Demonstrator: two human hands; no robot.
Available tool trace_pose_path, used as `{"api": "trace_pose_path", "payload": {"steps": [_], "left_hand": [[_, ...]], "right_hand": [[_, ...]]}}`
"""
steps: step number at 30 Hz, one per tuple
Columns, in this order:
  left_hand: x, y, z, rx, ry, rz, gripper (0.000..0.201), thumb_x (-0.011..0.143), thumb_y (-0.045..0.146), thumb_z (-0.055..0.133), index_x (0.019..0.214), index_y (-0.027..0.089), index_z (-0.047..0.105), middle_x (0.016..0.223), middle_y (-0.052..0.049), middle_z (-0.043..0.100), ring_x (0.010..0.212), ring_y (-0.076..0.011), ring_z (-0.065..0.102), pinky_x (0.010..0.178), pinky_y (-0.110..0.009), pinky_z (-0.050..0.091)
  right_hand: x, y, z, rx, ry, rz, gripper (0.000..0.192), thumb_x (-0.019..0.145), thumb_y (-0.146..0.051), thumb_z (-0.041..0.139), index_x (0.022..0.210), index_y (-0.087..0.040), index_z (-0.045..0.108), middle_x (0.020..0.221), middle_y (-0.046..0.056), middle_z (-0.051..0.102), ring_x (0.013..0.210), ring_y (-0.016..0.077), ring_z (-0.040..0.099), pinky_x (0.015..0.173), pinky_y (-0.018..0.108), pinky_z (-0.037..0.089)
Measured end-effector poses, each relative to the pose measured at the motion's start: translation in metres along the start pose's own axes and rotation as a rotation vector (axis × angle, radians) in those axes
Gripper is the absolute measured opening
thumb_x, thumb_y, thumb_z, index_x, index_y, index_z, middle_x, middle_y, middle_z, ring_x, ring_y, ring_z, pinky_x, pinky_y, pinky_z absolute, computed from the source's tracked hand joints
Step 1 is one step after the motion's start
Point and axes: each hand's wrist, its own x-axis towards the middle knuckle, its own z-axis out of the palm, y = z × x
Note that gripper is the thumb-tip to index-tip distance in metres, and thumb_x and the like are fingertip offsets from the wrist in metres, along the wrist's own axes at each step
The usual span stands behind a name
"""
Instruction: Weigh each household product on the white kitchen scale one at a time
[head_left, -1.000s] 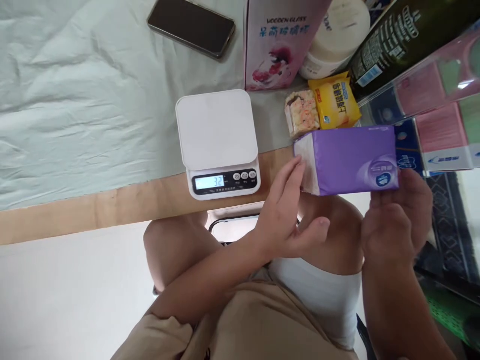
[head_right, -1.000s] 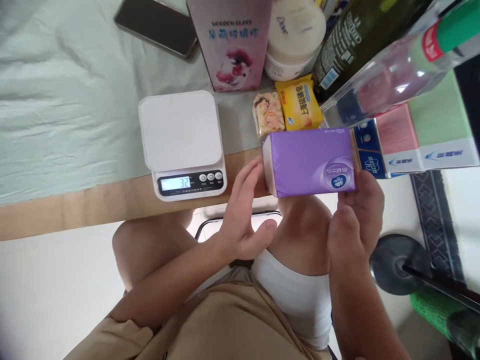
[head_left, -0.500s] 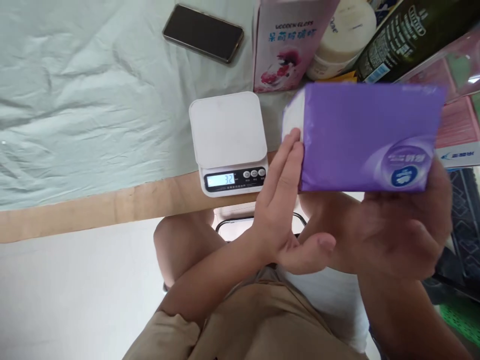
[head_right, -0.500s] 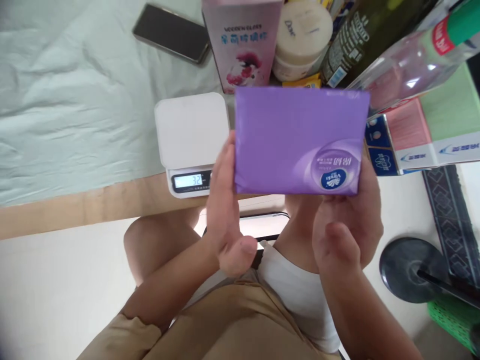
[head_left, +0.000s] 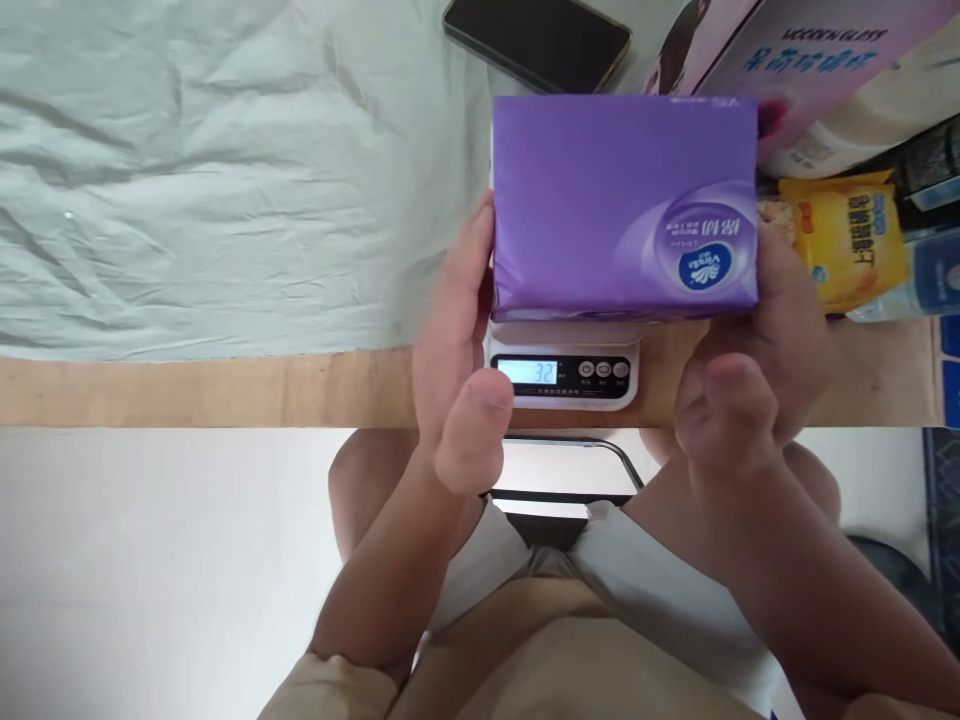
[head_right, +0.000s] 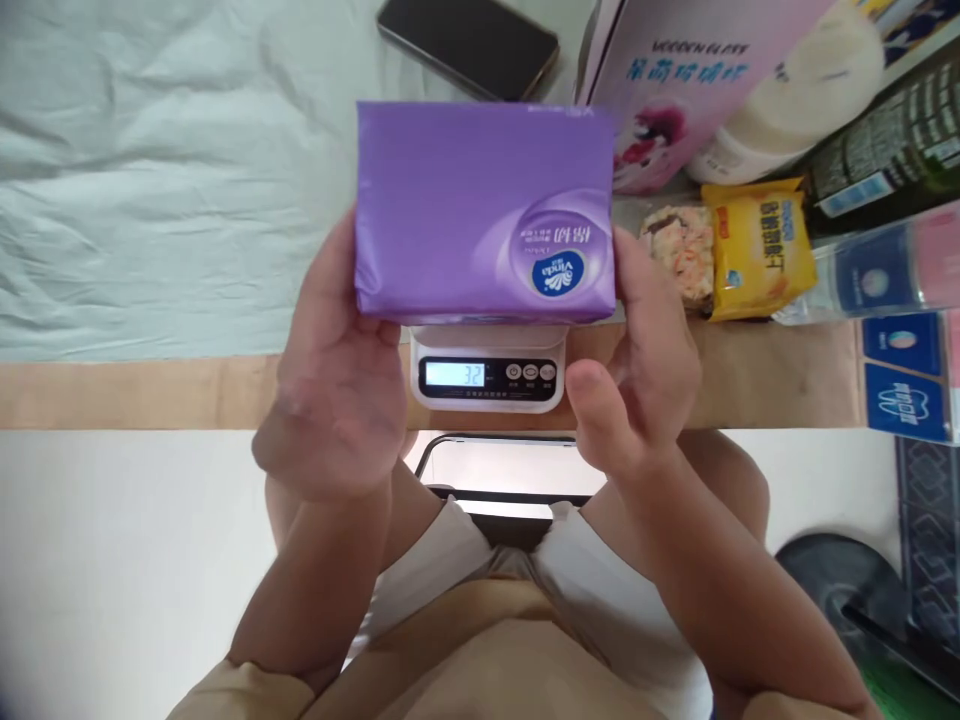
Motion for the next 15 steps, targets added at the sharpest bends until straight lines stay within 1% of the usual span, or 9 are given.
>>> {"api": "trace_pose_path", "payload": {"steps": [3, 5, 8, 10, 11, 12, 13, 14, 15], "left_hand": [[0.002, -0.020, -0.001, -0.059, -0.077, 0.109, 0.076, 0.092, 0.079, 0.043, 0.155, 0.037, 0.050, 0.164, -0.001, 0.048, 0.162, -0.0338, 0.037, 0.138, -0.052, 0.034], [0.002, -0.030, -0.002, -0.039, -0.039, 0.156, 0.076, 0.093, 0.078, 0.041, 0.155, 0.034, 0.051, 0.163, 0.000, 0.050, 0.161, -0.0319, 0.038, 0.139, -0.053, 0.032], [0.003, -0.033, -0.009, 0.073, 0.272, 0.166, 0.062, 0.094, 0.074, 0.048, 0.145, 0.042, 0.060, 0.158, 0.011, 0.054, 0.162, -0.0241, 0.037, 0.141, -0.046, 0.029], [0.007, -0.029, -0.015, 0.097, 0.512, 0.119, 0.044, 0.095, 0.061, 0.058, 0.134, 0.044, 0.067, 0.151, 0.014, 0.060, 0.156, -0.0188, 0.044, 0.133, -0.041, 0.041], [0.010, -0.026, -0.019, 0.067, 0.604, 0.095, 0.036, 0.094, 0.055, 0.062, 0.127, 0.041, 0.070, 0.143, 0.013, 0.065, 0.147, -0.0168, 0.054, 0.124, -0.037, 0.050], [0.013, -0.023, -0.023, 0.033, 0.677, 0.096, 0.030, 0.094, 0.051, 0.064, 0.119, 0.037, 0.072, 0.128, 0.011, 0.073, 0.129, -0.0140, 0.066, 0.106, -0.031, 0.060], [0.017, -0.021, -0.026, 0.008, 0.728, 0.108, 0.024, 0.094, 0.049, 0.066, 0.110, 0.032, 0.073, 0.107, 0.008, 0.077, 0.102, -0.0104, 0.074, 0.084, -0.025, 0.063], [0.020, -0.020, -0.028, -0.005, 0.768, 0.124, 0.022, 0.095, 0.048, 0.067, 0.099, 0.027, 0.072, 0.083, 0.007, 0.074, 0.073, -0.0064, 0.069, 0.061, -0.020, 0.056], [0.022, -0.019, -0.030, 0.000, 0.783, 0.149, 0.026, 0.096, 0.049, 0.065, 0.092, 0.024, 0.070, 0.064, 0.008, 0.064, 0.051, -0.0035, 0.056, 0.045, -0.018, 0.045]], "right_hand": [[-0.003, 0.008, -0.007, 0.023, -0.063, -0.010, 0.062, 0.093, -0.060, 0.051, 0.146, -0.030, 0.061, 0.136, 0.002, 0.067, 0.135, 0.0234, 0.063, 0.127, 0.050, 0.044], [-0.004, 0.012, -0.011, 0.048, -0.067, 0.003, 0.061, 0.093, -0.059, 0.053, 0.147, -0.032, 0.060, 0.137, 0.001, 0.066, 0.134, 0.0216, 0.063, 0.126, 0.048, 0.045], [-0.008, 0.015, -0.015, 0.058, 0.025, 0.068, 0.056, 0.092, -0.060, 0.055, 0.141, -0.034, 0.063, 0.137, 0.001, 0.064, 0.130, 0.0201, 0.063, 0.119, 0.046, 0.049], [-0.011, 0.016, -0.015, 0.036, 0.156, 0.096, 0.051, 0.089, -0.061, 0.057, 0.132, -0.035, 0.067, 0.129, 0.001, 0.067, 0.123, 0.0207, 0.066, 0.113, 0.047, 0.052], [-0.012, 0.016, -0.015, 0.025, 0.224, 0.087, 0.049, 0.086, -0.062, 0.059, 0.125, -0.035, 0.070, 0.122, 0.001, 0.067, 0.117, 0.0214, 0.068, 0.108, 0.047, 0.054], [-0.012, 0.017, -0.014, 0.019, 0.295, 0.074, 0.047, 0.081, -0.064, 0.060, 0.116, -0.034, 0.071, 0.113, 0.001, 0.067, 0.110, 0.0221, 0.069, 0.103, 0.048, 0.056], [-0.011, 0.017, -0.013, 0.015, 0.354, 0.063, 0.047, 0.077, -0.067, 0.062, 0.107, -0.033, 0.071, 0.105, 0.002, 0.066, 0.103, 0.0228, 0.069, 0.098, 0.049, 0.057], [-0.011, 0.017, -0.013, 0.013, 0.393, 0.063, 0.048, 0.072, -0.070, 0.062, 0.099, -0.031, 0.069, 0.099, 0.003, 0.063, 0.099, 0.0235, 0.068, 0.095, 0.051, 0.057], [-0.010, 0.016, -0.013, 0.008, 0.417, 0.075, 0.050, 0.069, -0.073, 0.062, 0.094, -0.029, 0.067, 0.095, 0.003, 0.060, 0.096, 0.0239, 0.067, 0.093, 0.052, 0.057]]}}
